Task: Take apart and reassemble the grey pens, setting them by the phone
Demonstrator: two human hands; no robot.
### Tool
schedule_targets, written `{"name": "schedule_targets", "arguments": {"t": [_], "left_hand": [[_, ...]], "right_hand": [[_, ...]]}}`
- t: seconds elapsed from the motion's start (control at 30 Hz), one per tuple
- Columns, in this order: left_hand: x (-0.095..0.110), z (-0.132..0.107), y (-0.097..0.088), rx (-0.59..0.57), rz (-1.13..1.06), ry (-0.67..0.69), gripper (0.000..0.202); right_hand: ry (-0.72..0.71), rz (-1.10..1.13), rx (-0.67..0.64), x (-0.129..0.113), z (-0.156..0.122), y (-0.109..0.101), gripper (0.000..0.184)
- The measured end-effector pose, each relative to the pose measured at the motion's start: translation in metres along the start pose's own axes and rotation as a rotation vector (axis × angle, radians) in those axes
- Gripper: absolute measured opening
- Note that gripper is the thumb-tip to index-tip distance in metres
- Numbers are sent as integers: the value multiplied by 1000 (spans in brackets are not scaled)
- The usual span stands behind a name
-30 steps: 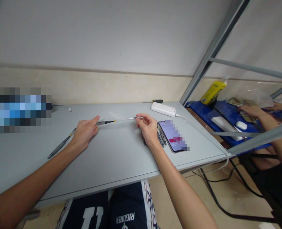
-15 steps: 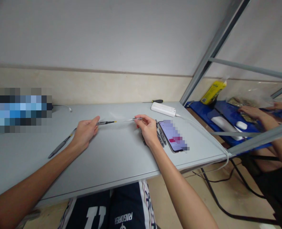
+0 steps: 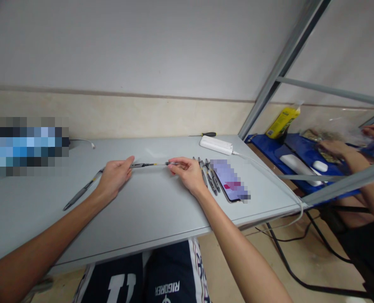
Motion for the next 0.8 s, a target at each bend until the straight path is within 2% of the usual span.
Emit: {"name": "schedule_targets", "arguments": {"t": [0.27, 0.37, 0.47, 0.67, 0.8], "left_hand": [[8, -5, 1, -17, -11, 21, 48], [14, -7, 0, 4, 26, 79, 50], [21, -10, 1, -1, 36, 159, 47], [33, -16, 9, -85, -116, 316, 28], [28, -11, 11, -127, -306, 285, 24]], "right_hand": [[29, -78, -31, -4, -3, 3, 23], [30, -133, -69, -6, -4, 5, 27], [32, -198, -88, -5, -5, 5, 38], [36, -335, -17, -5, -6, -1, 60], [-6, -346, 25, -9, -5, -5, 59]]}}
Point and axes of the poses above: each hand's wrist, its own z-axis towards the middle knuckle, its own y-axis out of the palm, x = y × z, the point moved 5 cm from there along z, towards the middle knuckle, and after that the axes turned 1 degree about -y, right-handed, at the moved point
